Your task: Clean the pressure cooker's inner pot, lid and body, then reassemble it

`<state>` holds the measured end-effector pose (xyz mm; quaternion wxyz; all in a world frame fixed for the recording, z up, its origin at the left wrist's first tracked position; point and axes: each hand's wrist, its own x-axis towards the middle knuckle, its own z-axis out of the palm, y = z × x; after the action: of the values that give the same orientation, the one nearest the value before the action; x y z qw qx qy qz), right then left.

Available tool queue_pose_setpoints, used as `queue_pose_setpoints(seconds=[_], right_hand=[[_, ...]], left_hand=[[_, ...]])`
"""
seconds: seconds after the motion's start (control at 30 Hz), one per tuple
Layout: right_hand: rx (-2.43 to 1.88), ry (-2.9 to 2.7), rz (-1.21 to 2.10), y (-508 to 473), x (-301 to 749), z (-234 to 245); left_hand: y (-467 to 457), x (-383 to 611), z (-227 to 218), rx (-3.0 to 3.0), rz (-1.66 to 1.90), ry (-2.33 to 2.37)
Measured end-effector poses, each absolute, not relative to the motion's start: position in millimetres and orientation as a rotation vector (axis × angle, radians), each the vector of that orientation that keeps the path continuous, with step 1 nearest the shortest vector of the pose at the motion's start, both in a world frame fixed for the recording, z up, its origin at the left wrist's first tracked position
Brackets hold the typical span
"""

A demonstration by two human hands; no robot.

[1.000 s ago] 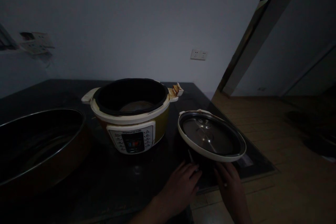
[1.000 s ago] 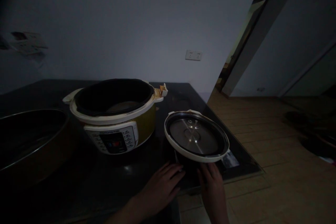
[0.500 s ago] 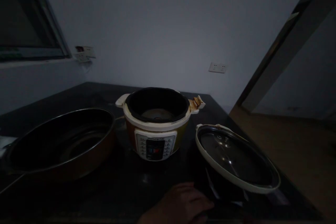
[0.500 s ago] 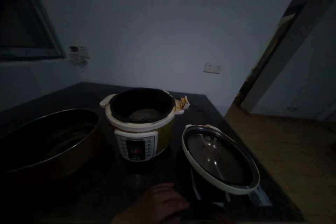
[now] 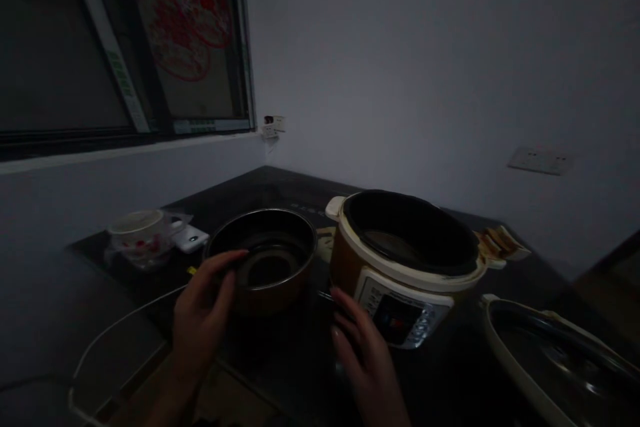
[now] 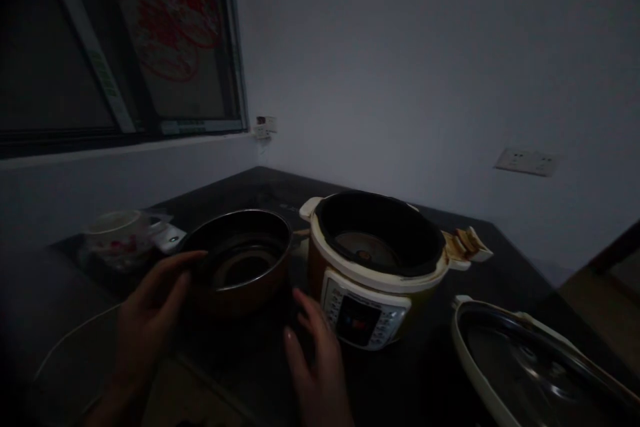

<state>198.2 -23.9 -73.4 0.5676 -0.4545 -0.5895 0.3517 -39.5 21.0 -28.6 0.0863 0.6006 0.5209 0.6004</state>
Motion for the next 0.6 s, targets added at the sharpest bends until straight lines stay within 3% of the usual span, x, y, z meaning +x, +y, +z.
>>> queue_pose_setpoints(seconds=[0.13,0.33,0.6], right_hand=[[-1.002,-1.063,1.137,35,153,-71],[-1.123,-0.918,1.14,97,136,-82],[-1.08,-0.926,1.096,122,129,-79]], left_hand=[[62,-85,-40,1.518,1.955,1.625],[98,-111,-69,1.1,1.745,1.505],[97,-99,-87,0.998,1.714,1.284]])
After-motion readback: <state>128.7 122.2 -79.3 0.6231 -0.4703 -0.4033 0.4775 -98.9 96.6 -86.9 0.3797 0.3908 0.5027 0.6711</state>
